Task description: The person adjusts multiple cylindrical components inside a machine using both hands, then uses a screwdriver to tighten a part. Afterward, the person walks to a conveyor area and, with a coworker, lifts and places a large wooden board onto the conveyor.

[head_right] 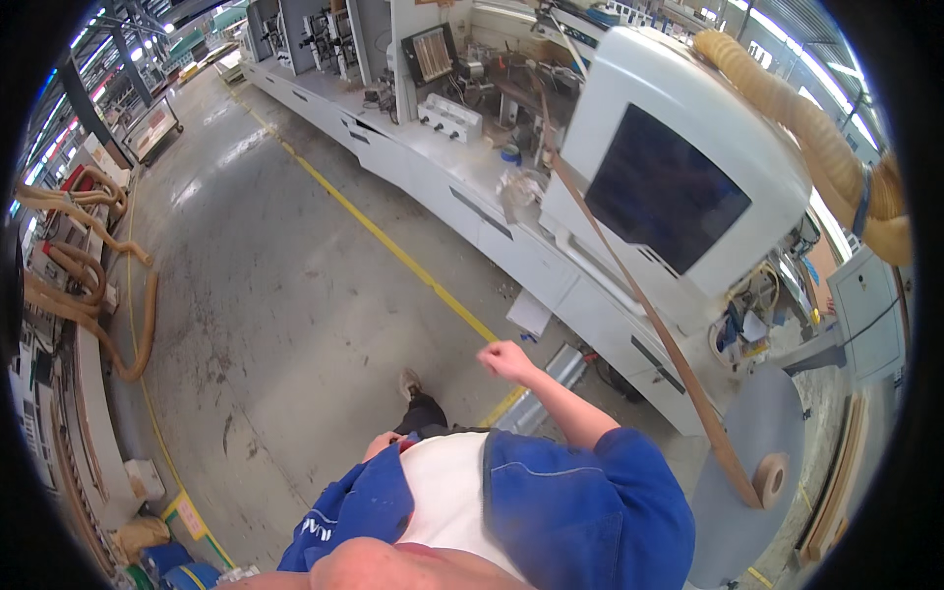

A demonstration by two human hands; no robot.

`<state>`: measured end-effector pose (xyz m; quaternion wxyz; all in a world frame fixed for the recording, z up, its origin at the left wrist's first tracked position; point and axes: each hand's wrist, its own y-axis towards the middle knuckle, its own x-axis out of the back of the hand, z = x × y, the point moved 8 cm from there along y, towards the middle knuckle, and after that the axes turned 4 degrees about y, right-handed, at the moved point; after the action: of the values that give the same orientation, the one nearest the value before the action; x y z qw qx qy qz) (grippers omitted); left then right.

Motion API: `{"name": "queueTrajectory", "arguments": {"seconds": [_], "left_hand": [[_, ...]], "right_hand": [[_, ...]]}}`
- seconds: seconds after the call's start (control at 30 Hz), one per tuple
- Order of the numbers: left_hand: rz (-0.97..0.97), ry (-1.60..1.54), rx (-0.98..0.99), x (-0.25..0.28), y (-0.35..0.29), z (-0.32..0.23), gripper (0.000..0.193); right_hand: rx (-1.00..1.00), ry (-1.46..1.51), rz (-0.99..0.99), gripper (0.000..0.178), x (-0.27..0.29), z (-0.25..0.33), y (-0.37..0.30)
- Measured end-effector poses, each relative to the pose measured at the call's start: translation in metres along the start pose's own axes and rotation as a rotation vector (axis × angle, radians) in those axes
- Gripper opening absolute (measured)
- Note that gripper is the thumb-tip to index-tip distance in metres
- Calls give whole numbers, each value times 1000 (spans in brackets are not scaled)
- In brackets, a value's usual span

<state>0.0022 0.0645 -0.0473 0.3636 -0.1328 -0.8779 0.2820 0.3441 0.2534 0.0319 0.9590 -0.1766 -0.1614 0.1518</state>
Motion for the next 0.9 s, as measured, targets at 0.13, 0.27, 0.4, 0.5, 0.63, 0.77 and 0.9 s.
{"name": "queueTrajectory", "arguments": {"seconds": [0.13, 0.27, 0.4, 0.5, 0.63, 0.77, 0.9], "left_hand": [[80, 55, 4, 82, 124, -2, 55], [314, 132, -155, 110, 205, 17, 49], [393, 175, -129, 166, 279, 3, 45], [364, 190, -46, 221, 337, -39, 41], [329, 132, 46, 272, 414, -106, 37], [339, 89, 143, 305, 465, -155, 33], [430, 77, 271, 340, 478, -199, 30]], "right_hand": [[-246, -352, -132, 31, 32, -61, 55], [-526, -174, -347, 45, 60, -187, 60], [-359, -399, -368, 48, 54, -310, 84], [-469, -598, -300, 52, 12, -354, 125], [-458, -279, -445, 45, 54, -277, 230], [-568, 18, -467, 43, 112, -187, 389], [-160, -582, -510, 35, 192, -73, 552]]}}
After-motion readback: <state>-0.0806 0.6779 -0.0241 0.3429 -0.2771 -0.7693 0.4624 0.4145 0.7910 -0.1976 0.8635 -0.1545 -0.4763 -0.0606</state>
